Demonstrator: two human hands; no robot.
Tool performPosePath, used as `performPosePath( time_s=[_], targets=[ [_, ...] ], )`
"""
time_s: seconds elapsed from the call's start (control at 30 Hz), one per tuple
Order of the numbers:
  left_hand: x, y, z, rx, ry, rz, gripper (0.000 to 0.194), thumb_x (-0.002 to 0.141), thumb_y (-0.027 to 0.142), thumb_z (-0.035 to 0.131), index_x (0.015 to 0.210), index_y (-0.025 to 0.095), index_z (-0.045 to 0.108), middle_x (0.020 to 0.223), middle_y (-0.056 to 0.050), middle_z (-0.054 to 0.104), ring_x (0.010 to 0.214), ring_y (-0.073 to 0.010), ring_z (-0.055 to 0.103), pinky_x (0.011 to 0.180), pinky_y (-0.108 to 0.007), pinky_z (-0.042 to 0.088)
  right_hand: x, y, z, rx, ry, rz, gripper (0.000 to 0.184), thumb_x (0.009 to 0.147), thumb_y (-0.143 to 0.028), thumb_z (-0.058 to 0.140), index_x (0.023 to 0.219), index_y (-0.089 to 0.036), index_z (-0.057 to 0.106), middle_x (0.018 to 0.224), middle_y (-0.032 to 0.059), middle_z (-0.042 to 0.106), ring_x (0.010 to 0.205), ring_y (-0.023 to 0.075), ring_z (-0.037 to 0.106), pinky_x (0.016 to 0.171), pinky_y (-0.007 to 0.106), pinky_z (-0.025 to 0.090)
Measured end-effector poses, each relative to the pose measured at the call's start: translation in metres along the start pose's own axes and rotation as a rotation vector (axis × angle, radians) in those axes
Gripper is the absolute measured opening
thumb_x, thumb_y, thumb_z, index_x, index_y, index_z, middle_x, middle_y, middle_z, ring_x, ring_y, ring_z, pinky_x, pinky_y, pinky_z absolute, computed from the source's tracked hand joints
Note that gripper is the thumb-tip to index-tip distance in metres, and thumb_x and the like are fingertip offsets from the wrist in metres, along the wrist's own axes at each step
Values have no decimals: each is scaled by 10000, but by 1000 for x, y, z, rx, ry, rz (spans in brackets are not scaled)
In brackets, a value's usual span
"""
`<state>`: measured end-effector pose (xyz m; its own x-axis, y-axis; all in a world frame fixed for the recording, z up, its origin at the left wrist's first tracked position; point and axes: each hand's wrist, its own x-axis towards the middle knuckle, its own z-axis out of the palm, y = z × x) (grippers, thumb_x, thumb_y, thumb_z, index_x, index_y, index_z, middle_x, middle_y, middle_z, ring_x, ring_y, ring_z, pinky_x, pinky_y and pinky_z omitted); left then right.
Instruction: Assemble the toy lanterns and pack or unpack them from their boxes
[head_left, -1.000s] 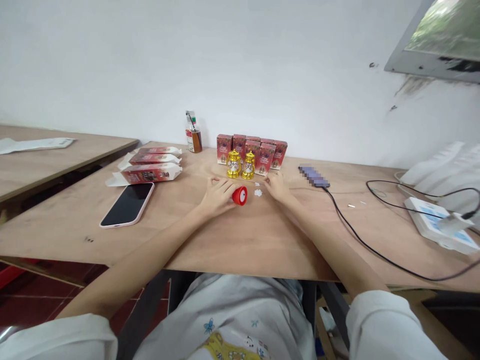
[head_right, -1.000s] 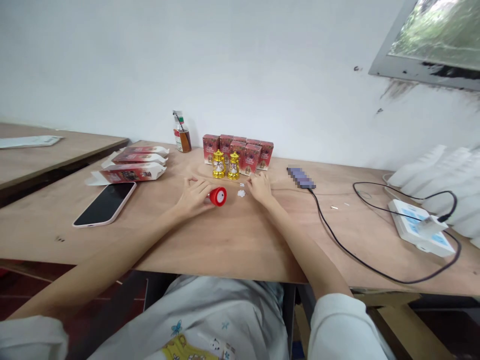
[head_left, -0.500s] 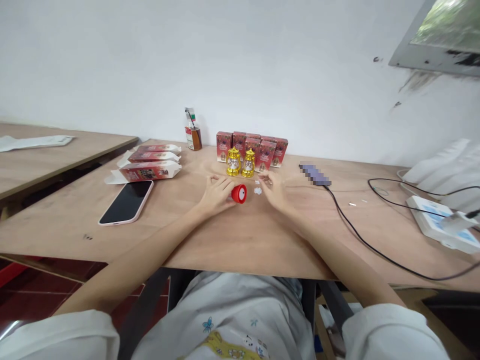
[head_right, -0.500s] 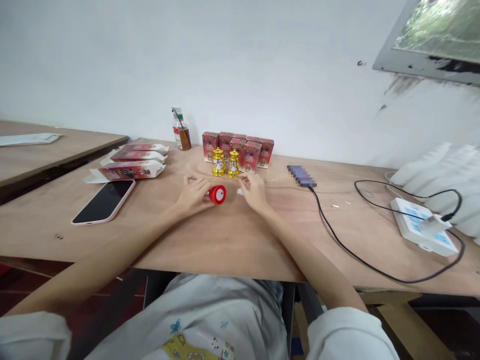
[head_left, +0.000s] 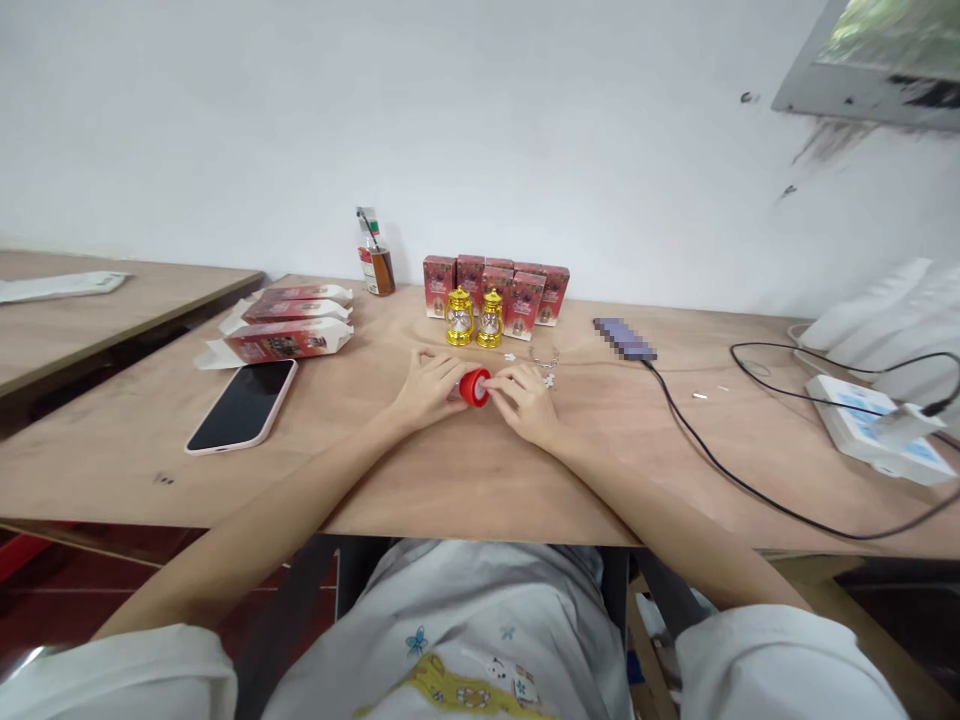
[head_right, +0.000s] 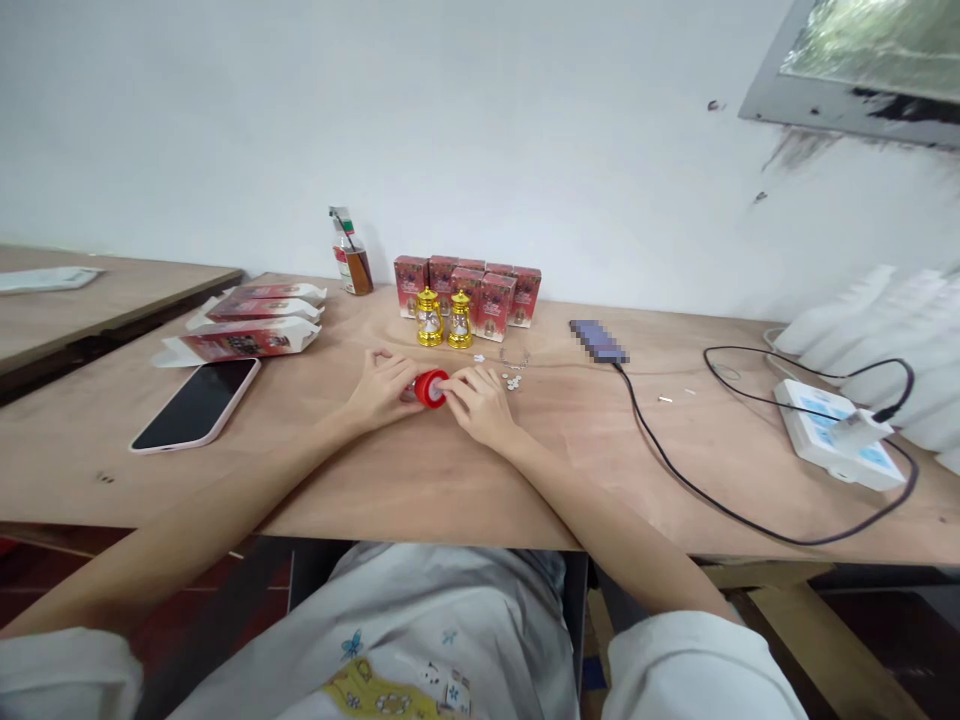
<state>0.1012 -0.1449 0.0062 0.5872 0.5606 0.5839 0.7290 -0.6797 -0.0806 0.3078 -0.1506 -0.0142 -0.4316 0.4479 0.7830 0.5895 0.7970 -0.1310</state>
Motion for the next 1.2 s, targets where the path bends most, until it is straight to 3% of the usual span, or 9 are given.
performPosePath(
  time_s=[0.33,0.63,1.2],
  targets=[
    [0,0,3,-18,-13,36,365,837,341,547,1180,215,541,1061,-80,688,947,-228,589,882,-408,253,1,-3,-2,39,13,7,138,905,-274,516,929,-200,630,885,47,681,836,180,586,770,333,403],
    [0,1,2,-53,28,-2,356,815,350,593,1139,206,561,1038,-70,692,930,-229,595,840,-394,262,0,4,2,26,79,-97,131,889,-265,560,931,-212,672,906,41,712,841,152,633,766,319,432],
    [-2,-4,12,-327,80,23,362,809,385,627,1115,201,573,1003,-57,662,943,-208,570,840,-336,426,1,12,0,142,91,-165,121,878,-222,566,919,-222,679,894,52,683,831,149,623,753,313,476]
  ],
)
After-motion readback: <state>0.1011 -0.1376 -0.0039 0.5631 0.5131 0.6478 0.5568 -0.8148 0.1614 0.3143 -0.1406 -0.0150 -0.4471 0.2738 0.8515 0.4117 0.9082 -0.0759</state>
